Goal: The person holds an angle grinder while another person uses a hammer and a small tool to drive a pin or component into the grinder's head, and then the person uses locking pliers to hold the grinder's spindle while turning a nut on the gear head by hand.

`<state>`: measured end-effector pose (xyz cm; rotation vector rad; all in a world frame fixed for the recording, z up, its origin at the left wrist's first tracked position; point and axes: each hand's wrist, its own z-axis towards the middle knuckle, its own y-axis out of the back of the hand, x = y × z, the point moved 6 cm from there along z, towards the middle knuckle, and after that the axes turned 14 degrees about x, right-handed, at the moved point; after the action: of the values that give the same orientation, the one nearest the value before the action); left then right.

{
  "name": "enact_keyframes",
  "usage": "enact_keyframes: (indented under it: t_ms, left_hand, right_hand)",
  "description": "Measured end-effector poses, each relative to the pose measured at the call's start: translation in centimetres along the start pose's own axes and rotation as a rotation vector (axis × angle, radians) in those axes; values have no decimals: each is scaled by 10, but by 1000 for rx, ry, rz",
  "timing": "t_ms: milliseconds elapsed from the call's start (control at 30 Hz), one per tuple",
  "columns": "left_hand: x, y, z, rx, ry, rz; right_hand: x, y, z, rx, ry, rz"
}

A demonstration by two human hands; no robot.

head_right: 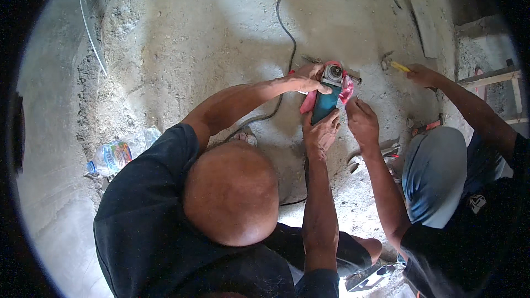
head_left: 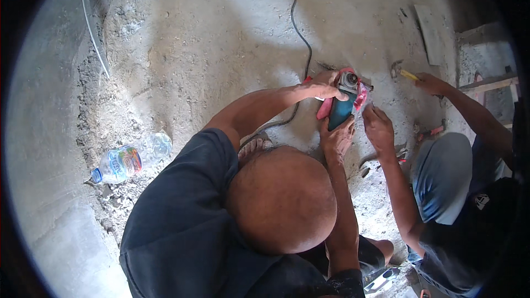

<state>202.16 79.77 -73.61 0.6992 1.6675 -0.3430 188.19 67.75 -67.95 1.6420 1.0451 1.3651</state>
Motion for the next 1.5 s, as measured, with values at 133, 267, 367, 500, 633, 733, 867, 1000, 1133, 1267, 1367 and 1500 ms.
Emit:
enact_keyframes:
  t_ms: [133,267,367,500,633,733,867,1000,1133,1267,1367,1500]
  left_hand:
    - [16,-3,11,25,-33,-10]
    - [17,-6,16,10,-102,-48]
    - [2,-6,8,74,-148,-103]
    - [-17,0,-10,20,-31,-38]
    - [-22,-1,-9,-14,69,18]
    - [-20,-7,-5,-28,27,-30]
    - [-20,-13,-1,-24,-143,-195]
    - [-13,-14,0,-66,-128,-243]
    - [-9,-13,-1,-71,-22,-130]
    - [-13,-8,-6,-89,39,-34]
    - [-21,-6,-8,-70,47,18]
    - [-30,-3,-16,-147,37,64]
  right_hand:
    - [0,1,0,72,-34,42]
    - [4,4,0,35,-17,21]
    - [3,4,-1,45,-33,24]
    - [2,2,1,69,-61,28]
    - [3,1,0,29,-41,-12]
    - [2,0,1,27,-34,-21]
    - [2,-1,1,35,-40,-17]
    - [4,3,-1,73,-87,26]
    - [7,9,0,151,-141,56]
    - [10,12,9,122,-165,34]
    - [10,9,15,65,-150,57]
    - [7,6,18,27,-133,7]
